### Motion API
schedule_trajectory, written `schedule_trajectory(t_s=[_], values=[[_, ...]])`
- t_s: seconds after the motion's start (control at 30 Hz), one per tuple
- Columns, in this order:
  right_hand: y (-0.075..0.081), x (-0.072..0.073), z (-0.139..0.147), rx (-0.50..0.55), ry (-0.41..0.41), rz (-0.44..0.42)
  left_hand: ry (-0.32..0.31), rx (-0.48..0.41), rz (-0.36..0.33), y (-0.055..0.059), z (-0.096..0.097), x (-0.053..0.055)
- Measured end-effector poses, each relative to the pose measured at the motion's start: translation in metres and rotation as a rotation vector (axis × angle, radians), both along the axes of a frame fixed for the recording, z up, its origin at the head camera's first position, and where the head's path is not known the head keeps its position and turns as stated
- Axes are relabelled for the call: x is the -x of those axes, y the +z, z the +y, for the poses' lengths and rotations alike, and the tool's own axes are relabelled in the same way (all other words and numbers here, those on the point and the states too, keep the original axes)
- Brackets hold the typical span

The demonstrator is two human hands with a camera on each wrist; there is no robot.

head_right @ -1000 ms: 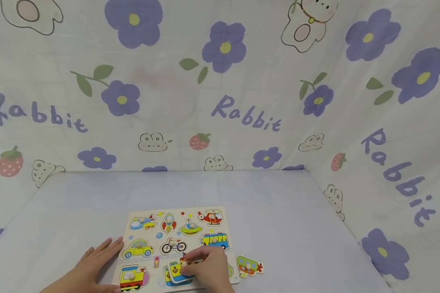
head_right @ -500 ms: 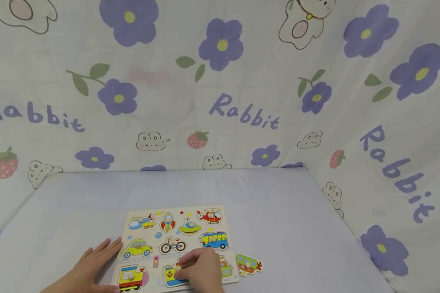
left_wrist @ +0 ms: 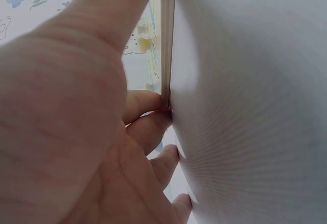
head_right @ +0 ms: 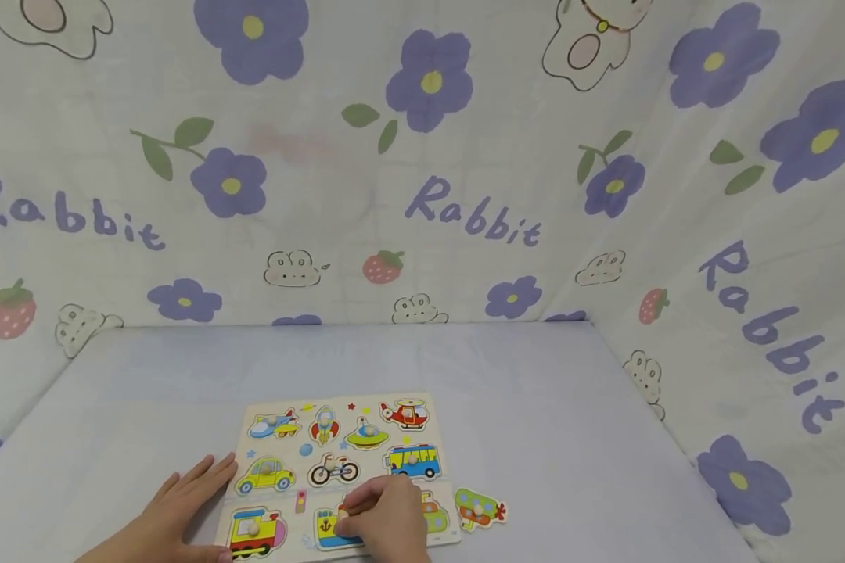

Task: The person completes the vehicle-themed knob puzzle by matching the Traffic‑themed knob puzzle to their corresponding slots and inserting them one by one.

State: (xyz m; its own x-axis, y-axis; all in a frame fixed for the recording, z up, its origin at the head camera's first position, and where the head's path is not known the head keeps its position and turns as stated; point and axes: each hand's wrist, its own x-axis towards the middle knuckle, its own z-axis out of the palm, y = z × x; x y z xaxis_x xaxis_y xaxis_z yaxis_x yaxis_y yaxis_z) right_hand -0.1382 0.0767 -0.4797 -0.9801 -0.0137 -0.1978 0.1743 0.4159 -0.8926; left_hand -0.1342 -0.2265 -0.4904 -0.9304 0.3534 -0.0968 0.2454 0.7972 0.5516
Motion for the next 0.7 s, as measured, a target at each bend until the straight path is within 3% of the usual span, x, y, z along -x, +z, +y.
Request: schedule_trajectory(t_s=[0.2, 0.7], values=[[-0.0020, 0.0001, 0.0020, -0.030, 0.039, 0.043, 0.043, 0.003, -0.058, 0.0034, 0.0021, -0.0002], [-0.0006, 0.0011, 0.0036, -0.030, 0.060, 0.026, 0.032, 0.008, -0.059, 0.0015, 0.0011, 0.0009]])
